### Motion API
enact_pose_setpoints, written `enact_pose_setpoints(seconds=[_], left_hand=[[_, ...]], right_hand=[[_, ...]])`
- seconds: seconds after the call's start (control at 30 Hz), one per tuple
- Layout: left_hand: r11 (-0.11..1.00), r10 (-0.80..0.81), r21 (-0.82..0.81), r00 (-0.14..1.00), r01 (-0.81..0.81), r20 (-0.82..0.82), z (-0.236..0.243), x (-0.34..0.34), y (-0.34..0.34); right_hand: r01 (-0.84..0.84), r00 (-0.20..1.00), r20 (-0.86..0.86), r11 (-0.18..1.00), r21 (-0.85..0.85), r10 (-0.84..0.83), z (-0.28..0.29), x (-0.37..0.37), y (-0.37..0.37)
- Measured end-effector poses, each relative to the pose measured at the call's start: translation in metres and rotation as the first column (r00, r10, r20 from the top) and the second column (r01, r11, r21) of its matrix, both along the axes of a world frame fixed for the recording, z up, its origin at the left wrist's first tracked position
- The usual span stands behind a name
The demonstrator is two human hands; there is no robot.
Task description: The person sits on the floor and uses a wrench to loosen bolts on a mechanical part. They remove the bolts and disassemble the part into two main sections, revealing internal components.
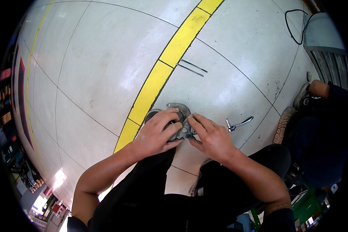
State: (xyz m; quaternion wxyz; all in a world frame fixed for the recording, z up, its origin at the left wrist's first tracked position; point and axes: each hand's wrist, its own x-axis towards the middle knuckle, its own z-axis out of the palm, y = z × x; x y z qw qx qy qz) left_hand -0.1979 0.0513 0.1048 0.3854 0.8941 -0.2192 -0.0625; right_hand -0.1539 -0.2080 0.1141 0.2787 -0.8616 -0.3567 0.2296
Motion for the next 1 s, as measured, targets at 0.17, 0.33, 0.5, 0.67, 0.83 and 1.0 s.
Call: enact_pose_setpoints(seconds=[0.17, 0.33, 0.5, 0.67, 0.83, 1.0], left_hand=[[1.000, -0.018, 0.016, 1.000, 0.018, -0.002, -0.0016, 0.0007, 0.0001], [0.999, -0.029, 0.023, 0.999, 0.028, 0.026, 0.0019, 0.0036, -0.0018], [1.000, -0.019, 0.023, 1.000, 0.019, 0.019, 0.0009, 0.0030, -0.0037], [0.999, -0.033, 0.039, 0.999, 0.033, 0.006, 0.0015, 0.0047, -0.0039], [0.998, -0.042, 0.044, 0.999, 0.041, 0.021, 0.0058, 0.0098, -0.0066], [1.000, -0.014, 0.023, 1.000, 0.015, -0.021, 0.0045, 0.0084, -0.0081]], right_hand=[[0.006, 1.000, 0.000, 1.000, 0.000, -0.006, -0.0009, 0.0003, -0.0016], [0.009, 1.000, 0.003, 1.000, -0.005, -0.009, -0.0005, 0.0008, -0.0021], [0.012, 1.000, -0.002, 1.000, -0.007, -0.012, 0.0002, 0.0012, -0.0024], [0.018, 1.000, -0.004, 1.000, -0.008, -0.018, -0.0004, 0.0011, -0.0036], [0.021, 1.000, 0.003, 1.000, -0.006, -0.021, -0.0014, 0.0011, -0.0046], [0.025, 1.000, -0.007, 1.000, -0.011, -0.025, -0.0008, 0.0010, -0.0059]])
